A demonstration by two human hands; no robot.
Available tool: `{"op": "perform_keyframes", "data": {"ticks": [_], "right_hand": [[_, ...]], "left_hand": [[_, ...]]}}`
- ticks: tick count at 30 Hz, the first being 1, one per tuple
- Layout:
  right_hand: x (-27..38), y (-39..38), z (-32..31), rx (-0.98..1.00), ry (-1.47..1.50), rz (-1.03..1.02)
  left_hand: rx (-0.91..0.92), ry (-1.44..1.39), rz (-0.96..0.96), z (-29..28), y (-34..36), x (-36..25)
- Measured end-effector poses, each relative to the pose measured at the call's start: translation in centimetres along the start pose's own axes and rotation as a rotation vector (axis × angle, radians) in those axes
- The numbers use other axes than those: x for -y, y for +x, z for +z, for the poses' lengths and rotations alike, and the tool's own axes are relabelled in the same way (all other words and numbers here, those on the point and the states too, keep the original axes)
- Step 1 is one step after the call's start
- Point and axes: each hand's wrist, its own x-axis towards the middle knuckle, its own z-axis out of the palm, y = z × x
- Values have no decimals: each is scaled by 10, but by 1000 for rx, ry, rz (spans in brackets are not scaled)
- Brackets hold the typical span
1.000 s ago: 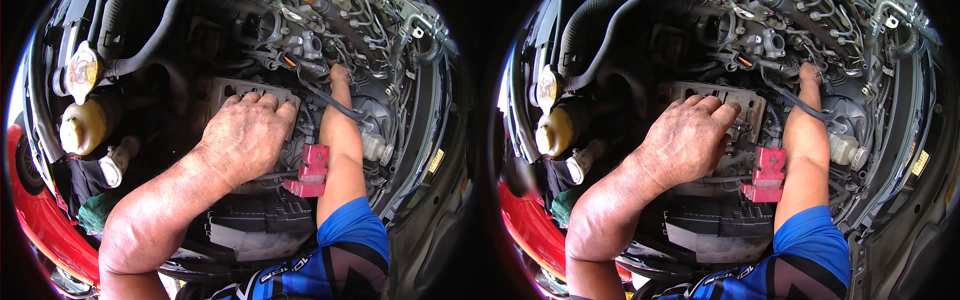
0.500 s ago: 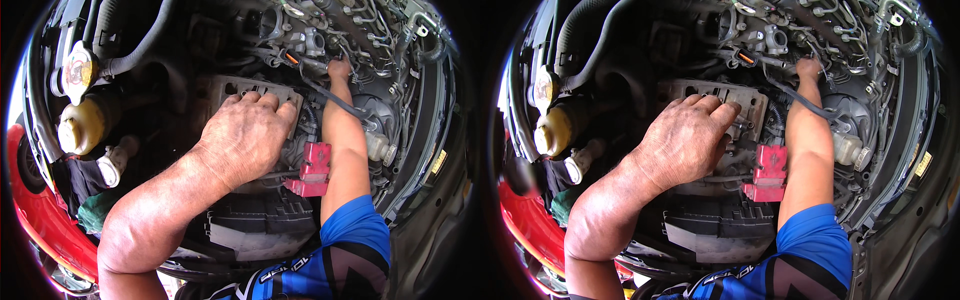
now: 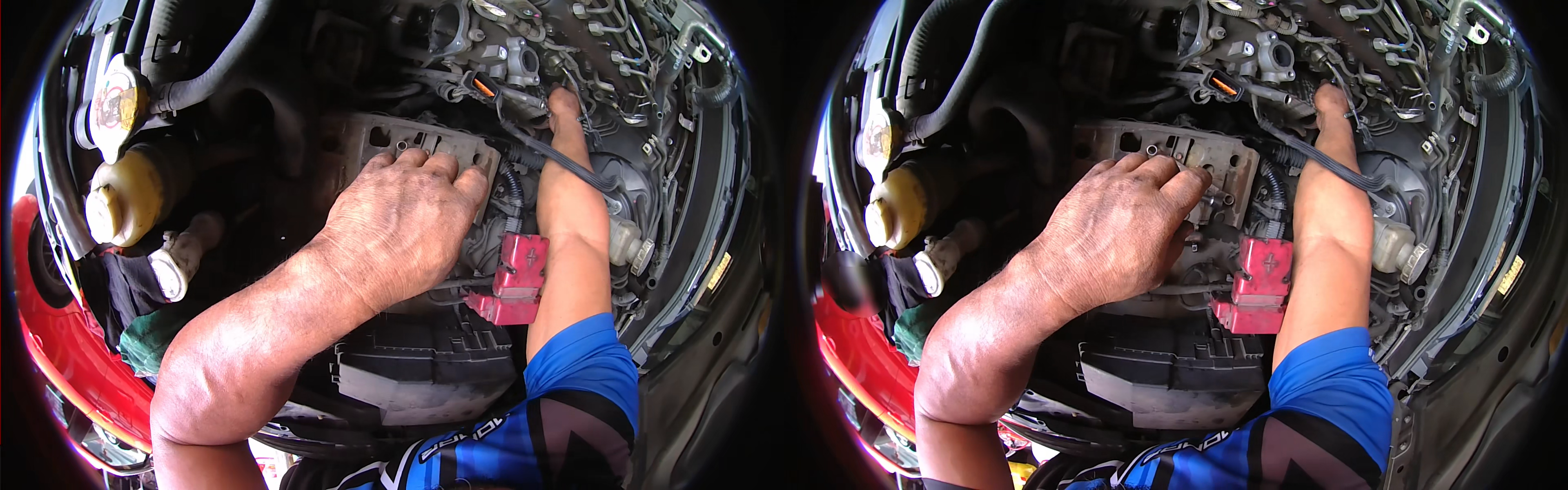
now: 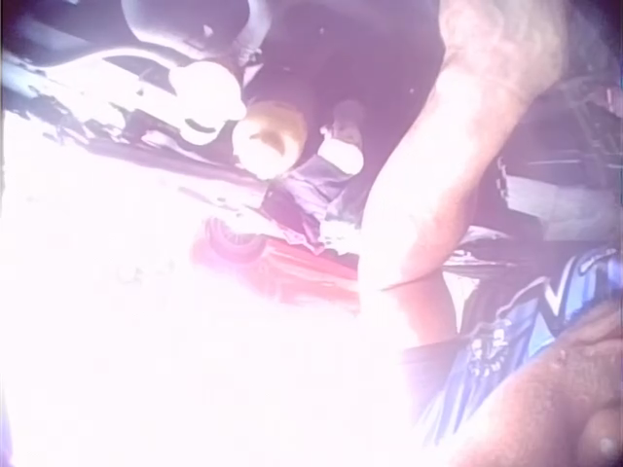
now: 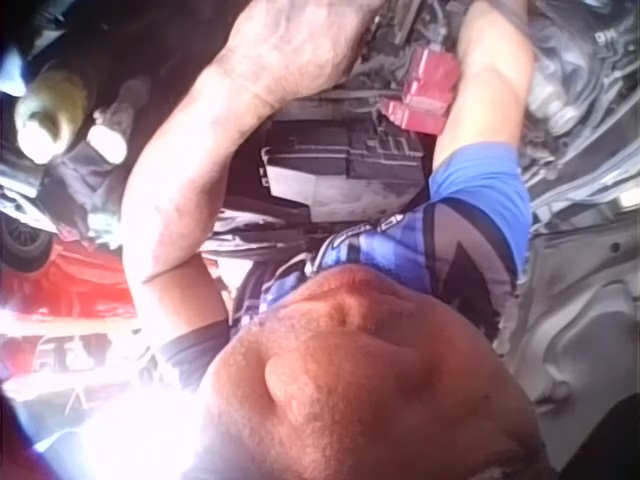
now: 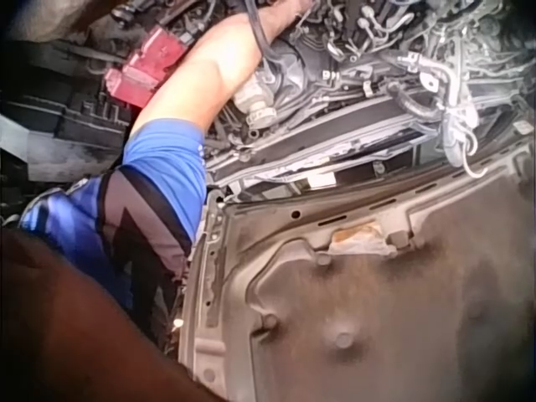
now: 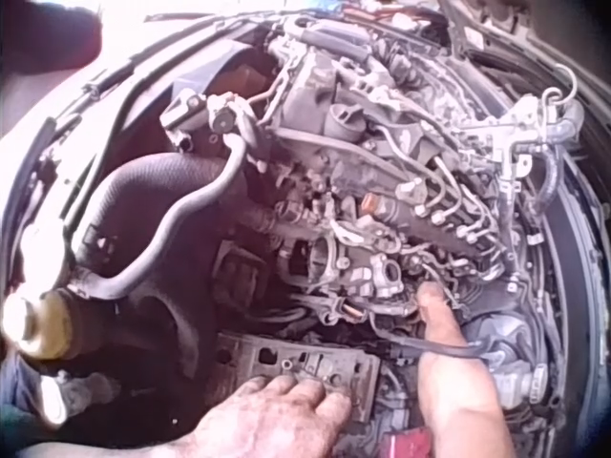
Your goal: Removing a metal component from a car engine using hand tools.
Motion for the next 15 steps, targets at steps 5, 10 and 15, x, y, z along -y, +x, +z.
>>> {"op": "perform_keyframes", "data": {"ticks": [5,10,15], "right_hand": [[-13,23,18,3,-68,-57],[29,-12,27,280,-859,-125],[-9,-40,-11,-145,-137,-201]], "left_hand": [[26,0,-30,-4,0,0],[33,10,-51,-2,-2,10],[-50,-41,34,-10,2,-2]]}}
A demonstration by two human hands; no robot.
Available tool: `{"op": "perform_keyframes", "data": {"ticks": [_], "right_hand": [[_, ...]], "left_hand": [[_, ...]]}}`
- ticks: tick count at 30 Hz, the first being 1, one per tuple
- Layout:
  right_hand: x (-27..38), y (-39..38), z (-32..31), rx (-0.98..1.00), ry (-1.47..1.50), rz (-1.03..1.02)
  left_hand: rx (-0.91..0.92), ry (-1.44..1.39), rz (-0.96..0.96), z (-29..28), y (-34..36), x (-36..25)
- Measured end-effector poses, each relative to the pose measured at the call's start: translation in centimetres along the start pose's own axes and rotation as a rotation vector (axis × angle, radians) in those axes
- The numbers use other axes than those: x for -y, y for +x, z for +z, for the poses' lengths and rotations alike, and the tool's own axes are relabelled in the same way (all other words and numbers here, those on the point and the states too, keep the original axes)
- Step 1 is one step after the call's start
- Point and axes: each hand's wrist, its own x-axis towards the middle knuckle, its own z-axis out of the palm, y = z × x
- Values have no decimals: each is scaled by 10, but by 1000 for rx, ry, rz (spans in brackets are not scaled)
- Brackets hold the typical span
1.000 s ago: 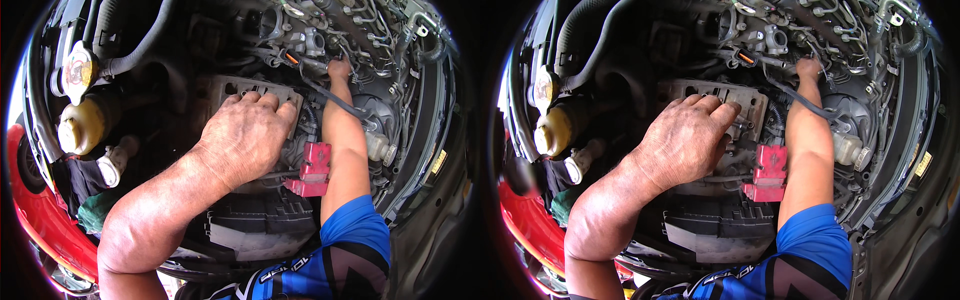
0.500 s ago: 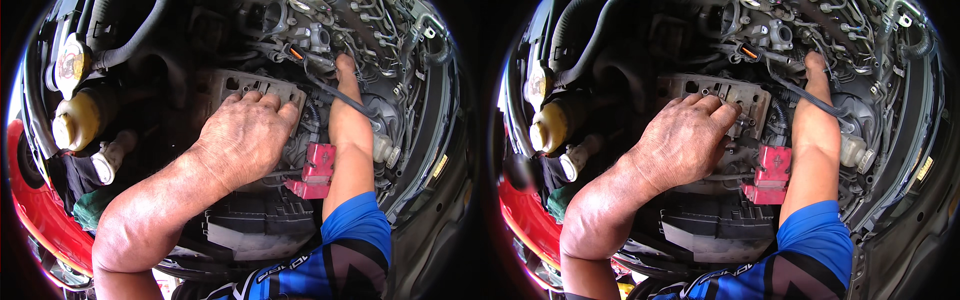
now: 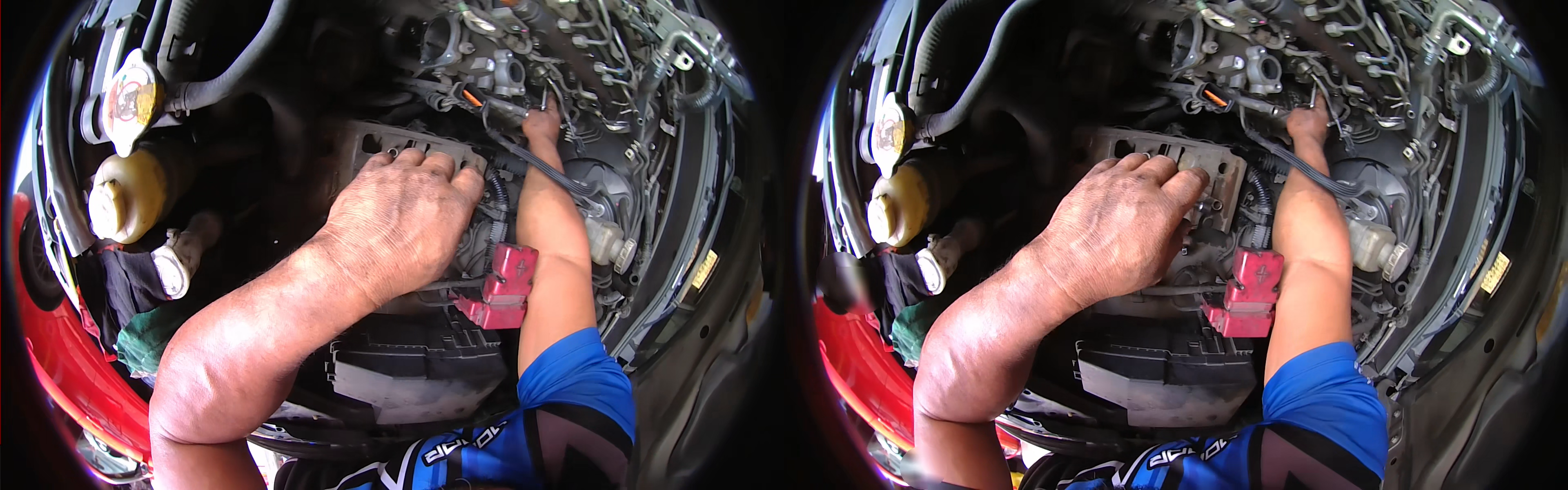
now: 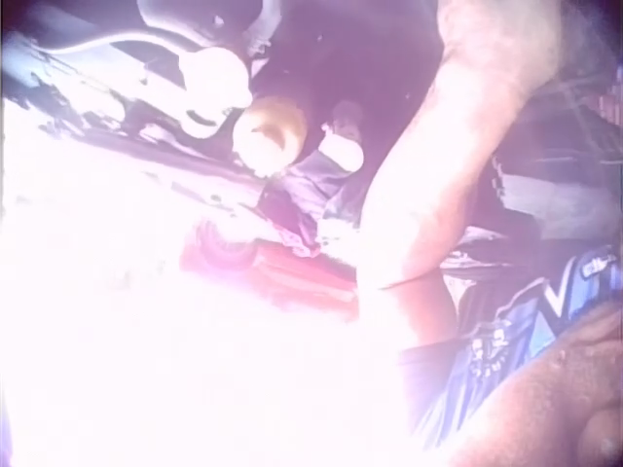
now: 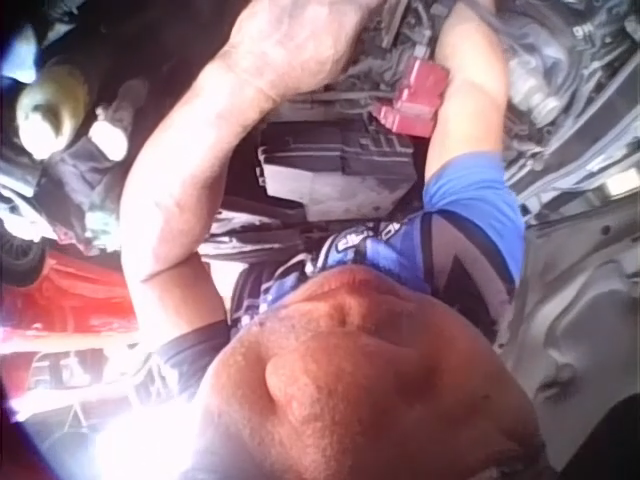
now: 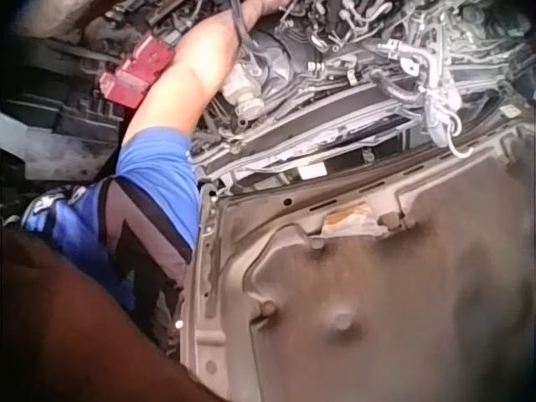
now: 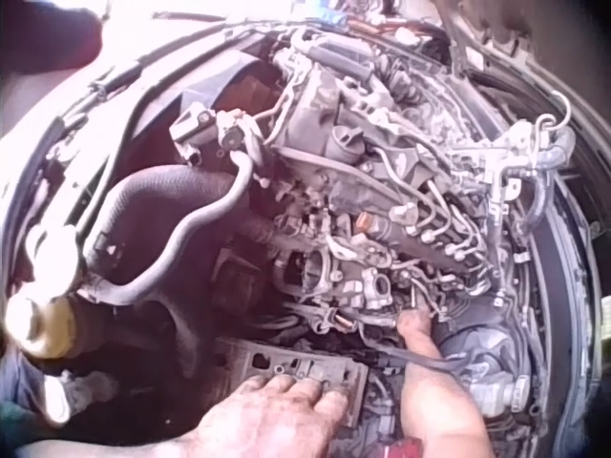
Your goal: Removing a metal component from a car engine using hand tools.
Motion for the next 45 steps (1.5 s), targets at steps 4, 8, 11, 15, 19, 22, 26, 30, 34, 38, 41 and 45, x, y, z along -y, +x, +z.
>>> {"op": "perform_keyframes", "data": {"ticks": [4,8,11,15,19,22,26,30,34,38,41,45], "right_hand": [[5,-27,-25,19,81,132],[14,-82,-39,124,238,153],[79,-157,-91,268,312,253],[38,-179,-120,354,150,349],[72,-222,-174,593,406,105],[76,-232,-214,734,538,-62],[133,-250,-283,927,754,-22],[175,-267,-301,605,293,-640],[182,-267,-307,588,221,-634],[182,-280,-318,602,156,-612],[172,-289,-303,463,148,-566],[179,-288,-299,362,336,-504]], "left_hand": [[-48,-39,39,-3,4,0],[13,-35,-35,-10,8,1],[-70,-56,-78,-11,3,7],[-82,-109,-24,-8,15,-2],[-57,-141,-41,-12,5,-7],[-22,-276,-99,-14,3,-14],[15,-624,-200,1,1,-9],[142,-970,-137,-5,3,-10],[102,-967,-175,-5,8,-9],[98,-1001,-87,-4,8,-4],[-42,-1086,-98,1,11,0],[38,-1033,-49,-4,5,-7]]}}
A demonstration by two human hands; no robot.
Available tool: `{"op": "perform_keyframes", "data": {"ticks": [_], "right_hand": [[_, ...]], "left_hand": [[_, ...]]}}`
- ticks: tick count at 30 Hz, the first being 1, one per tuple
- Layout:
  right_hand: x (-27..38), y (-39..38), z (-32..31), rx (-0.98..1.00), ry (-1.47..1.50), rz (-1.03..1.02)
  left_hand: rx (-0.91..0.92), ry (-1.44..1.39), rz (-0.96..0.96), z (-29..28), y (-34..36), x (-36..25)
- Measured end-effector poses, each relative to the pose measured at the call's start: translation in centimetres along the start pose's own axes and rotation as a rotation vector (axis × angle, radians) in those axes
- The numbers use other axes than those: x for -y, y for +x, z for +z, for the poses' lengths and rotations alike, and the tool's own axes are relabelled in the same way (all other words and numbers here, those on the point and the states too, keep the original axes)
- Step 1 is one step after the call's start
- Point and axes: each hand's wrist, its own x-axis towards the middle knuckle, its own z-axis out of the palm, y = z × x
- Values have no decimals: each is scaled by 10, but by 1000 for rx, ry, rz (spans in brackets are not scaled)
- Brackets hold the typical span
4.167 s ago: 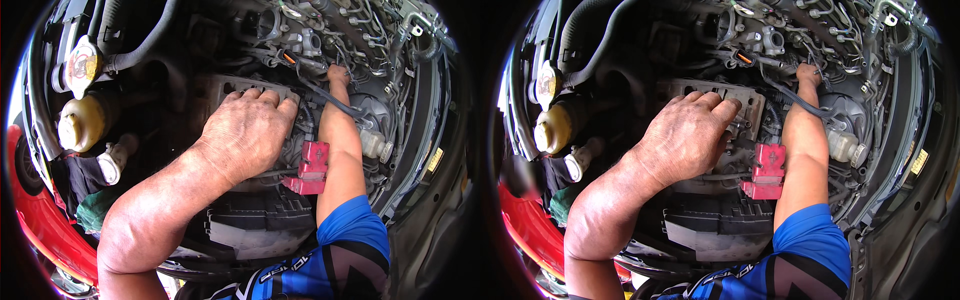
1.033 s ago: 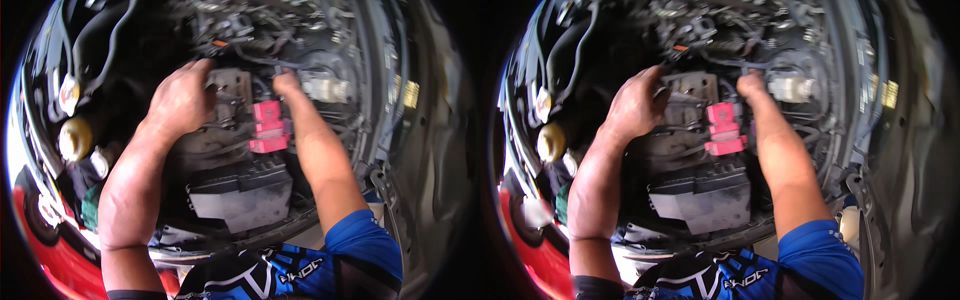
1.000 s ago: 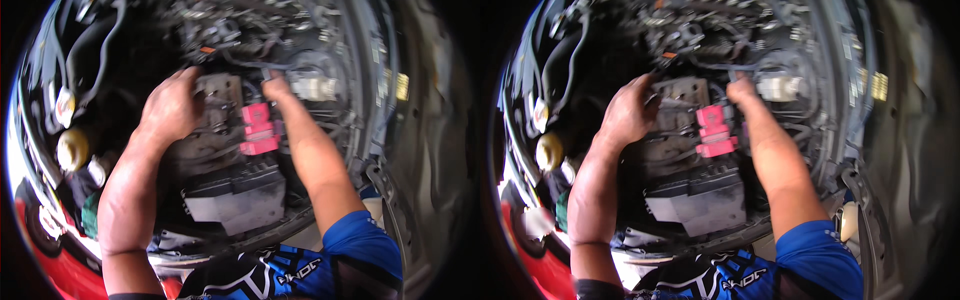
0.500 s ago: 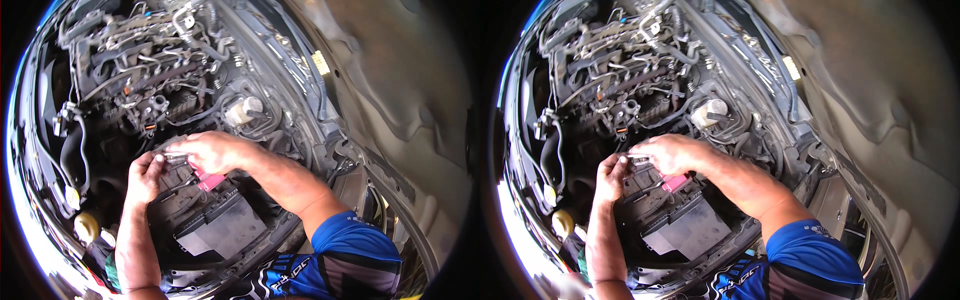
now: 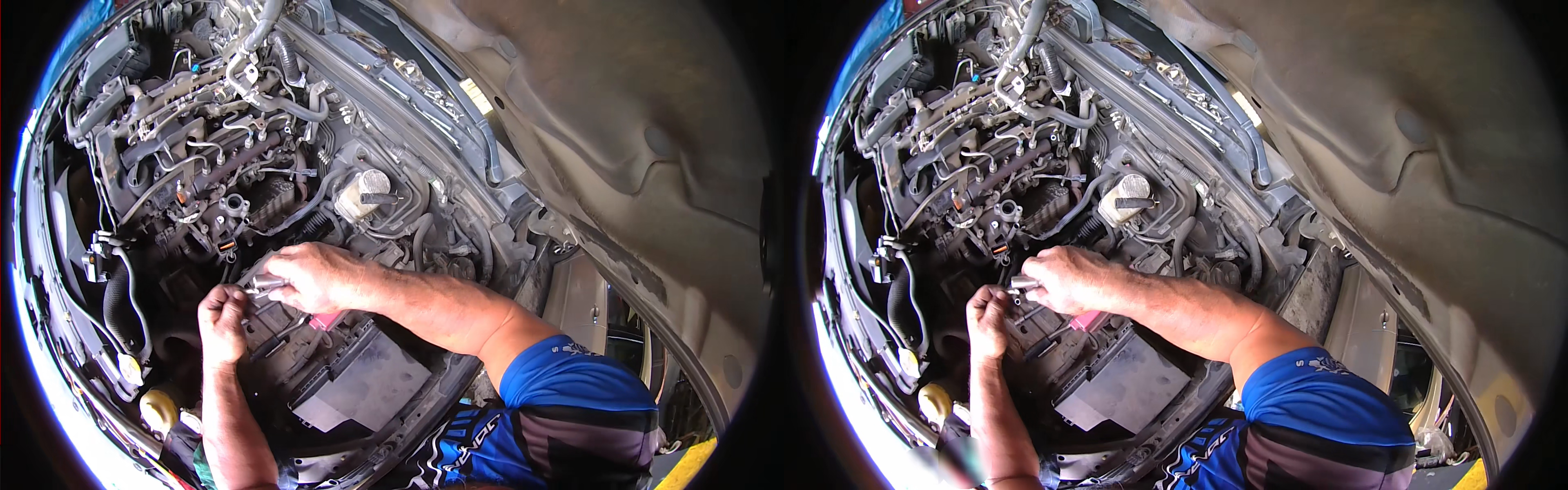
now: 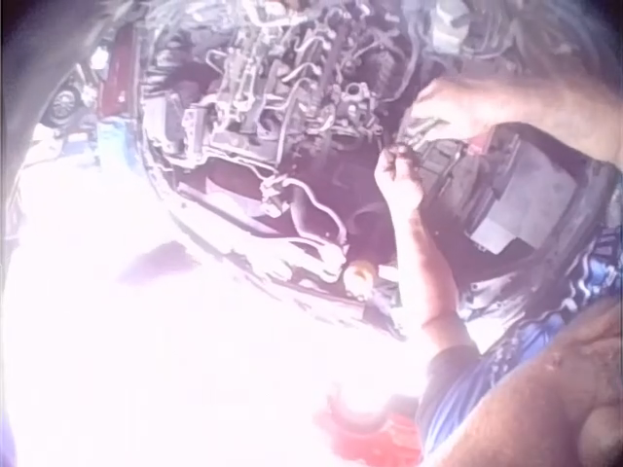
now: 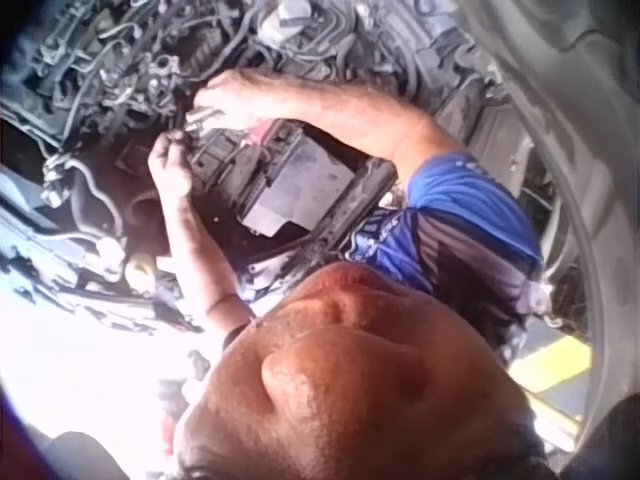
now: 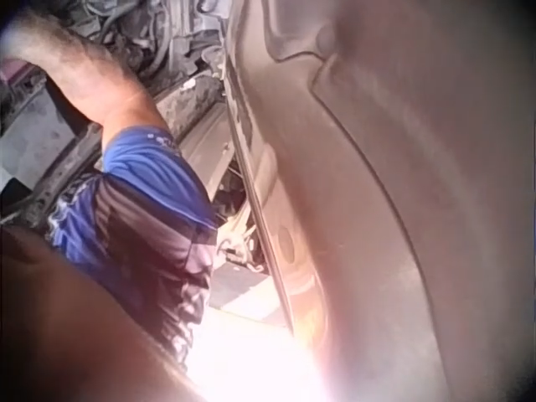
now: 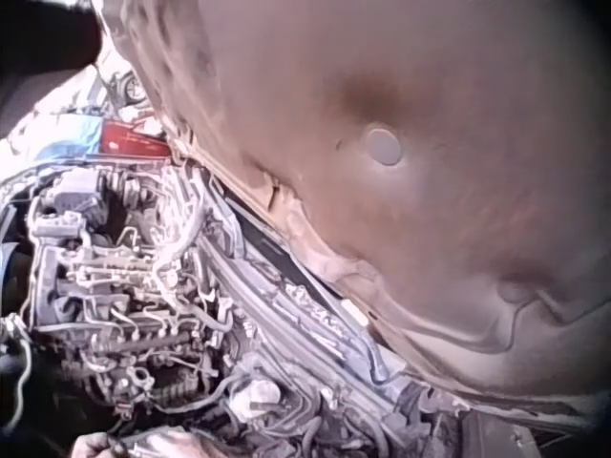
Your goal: Removing a metal component from a car engine using hand tools.
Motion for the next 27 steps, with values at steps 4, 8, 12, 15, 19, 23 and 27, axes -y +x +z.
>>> {"op": "perform_keyframes", "data": {"ticks": [4,8,12,15,19,23,27], "right_hand": [[-1,7,8,-15,6,-100],[4,7,7,4,9,-147],[2,3,5,-40,42,-149],[1,-1,-14,-120,63,-60],[-35,3,-99,-580,-222,94],[-104,33,-199,-719,-429,478],[-120,74,-240,-618,-626,500]], "left_hand": [[131,-35,20,7,-3,-1],[180,-136,64,8,-5,4],[194,-157,35,16,-5,1],[166,-51,-103,14,-8,-2],[58,302,-56,11,-12,1],[59,578,33,22,-4,-9],[26,568,25,12,-11,-11]]}}
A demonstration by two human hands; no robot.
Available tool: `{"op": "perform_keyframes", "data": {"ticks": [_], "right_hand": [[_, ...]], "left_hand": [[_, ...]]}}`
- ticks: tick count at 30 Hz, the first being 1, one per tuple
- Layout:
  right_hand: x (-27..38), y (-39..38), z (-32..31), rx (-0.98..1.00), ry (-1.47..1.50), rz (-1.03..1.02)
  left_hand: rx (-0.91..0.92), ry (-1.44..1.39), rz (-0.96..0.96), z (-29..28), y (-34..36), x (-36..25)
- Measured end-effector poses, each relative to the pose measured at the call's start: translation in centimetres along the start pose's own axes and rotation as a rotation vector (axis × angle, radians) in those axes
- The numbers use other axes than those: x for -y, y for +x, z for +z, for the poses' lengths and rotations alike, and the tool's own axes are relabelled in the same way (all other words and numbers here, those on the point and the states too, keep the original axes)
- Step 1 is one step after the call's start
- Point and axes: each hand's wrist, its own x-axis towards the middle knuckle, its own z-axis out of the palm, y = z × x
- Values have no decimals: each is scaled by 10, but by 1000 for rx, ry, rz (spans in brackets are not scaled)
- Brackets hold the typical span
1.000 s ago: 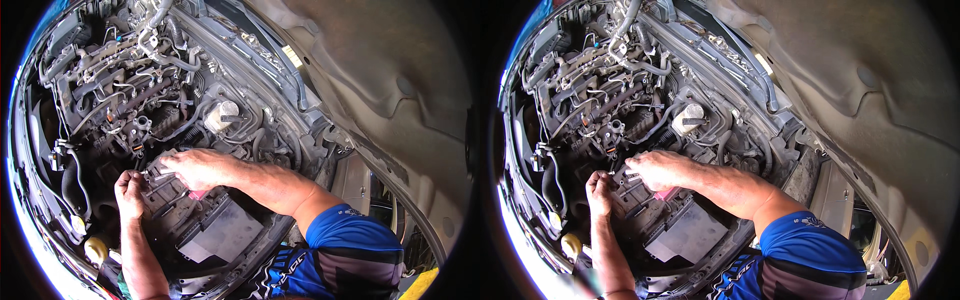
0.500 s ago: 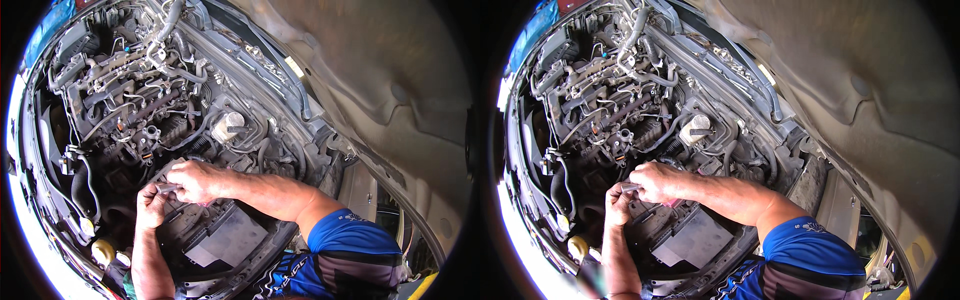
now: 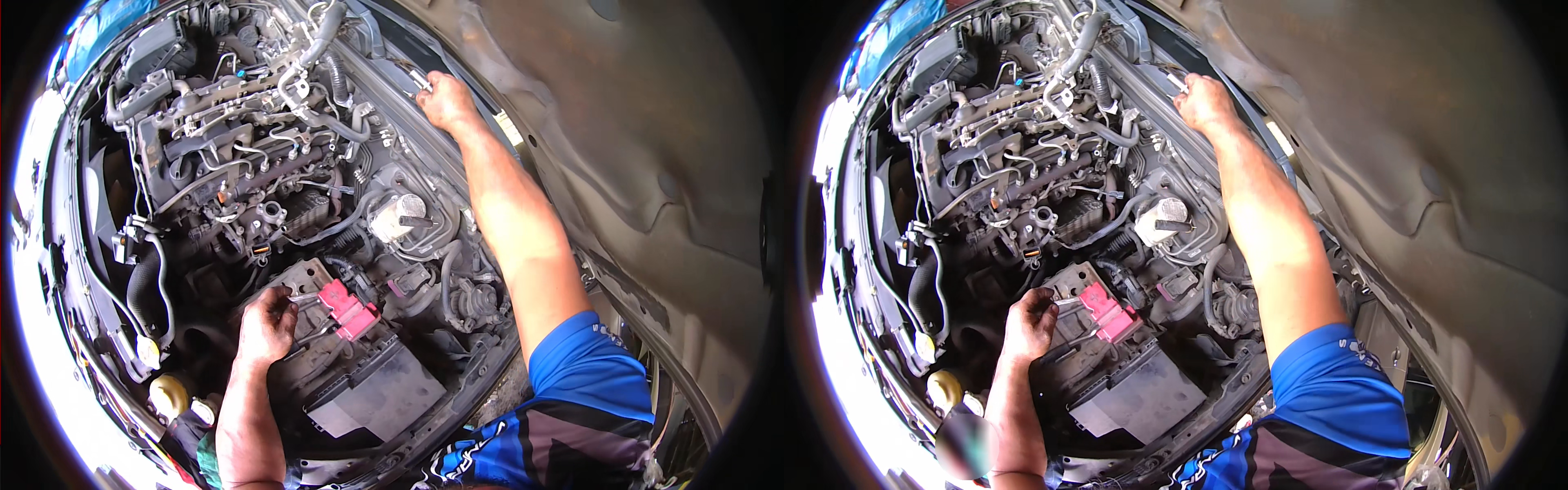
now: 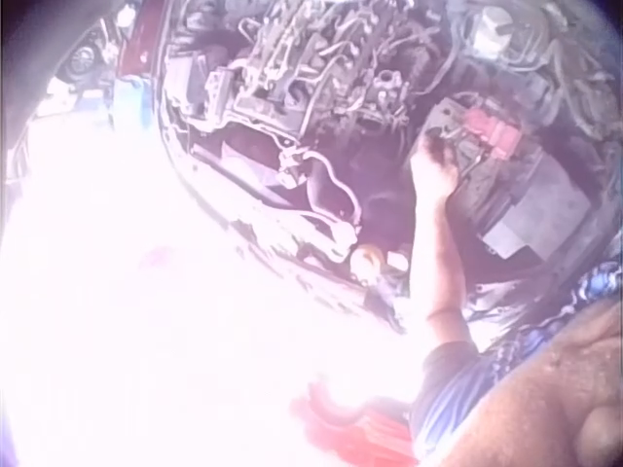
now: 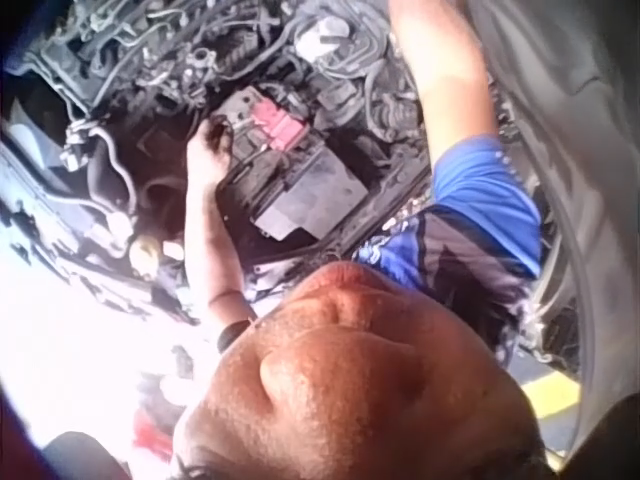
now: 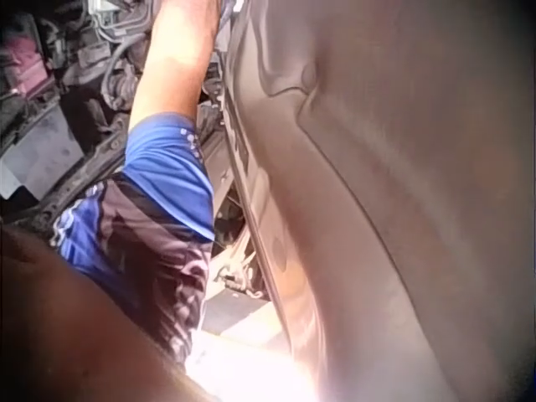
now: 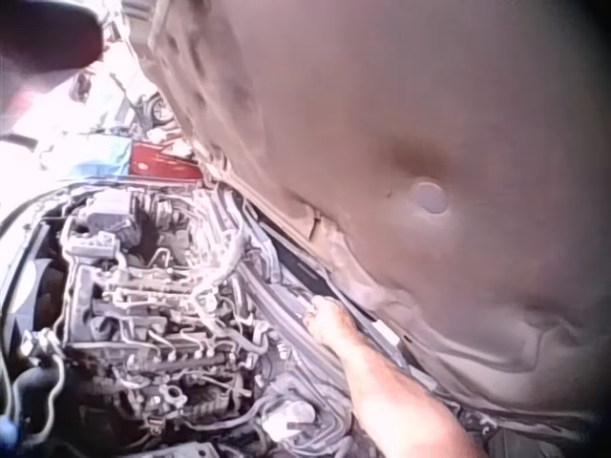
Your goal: Removing a metal component from a car engine using hand tools.
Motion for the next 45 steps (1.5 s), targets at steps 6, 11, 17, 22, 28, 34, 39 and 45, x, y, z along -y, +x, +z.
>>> {"op": "perform_keyframes", "data": {"ticks": [6,11,17,22,28,34,39,45], "right_hand": [[-1,47,17,107,-60,26],[32,28,-4,166,483,-58],[127,-75,37,771,457,-379],[151,-76,172,869,-197,-625],[156,-83,244,1194,-62,-160],[156,-89,293,916,569,476],[148,-88,321,941,953,702],[146,-85,350,911,1205,886]], "left_hand": [[25,23,-12,1,6,-3],[31,144,21,-3,10,-9],[38,287,8,-5,10,-3],[57,336,8,-4,10,0],[81,387,-33,-9,6,1],[62,452,-17,-9,8,9],[43,455,22,-5,12,7],[-54,334,-70,30,23,32]]}}
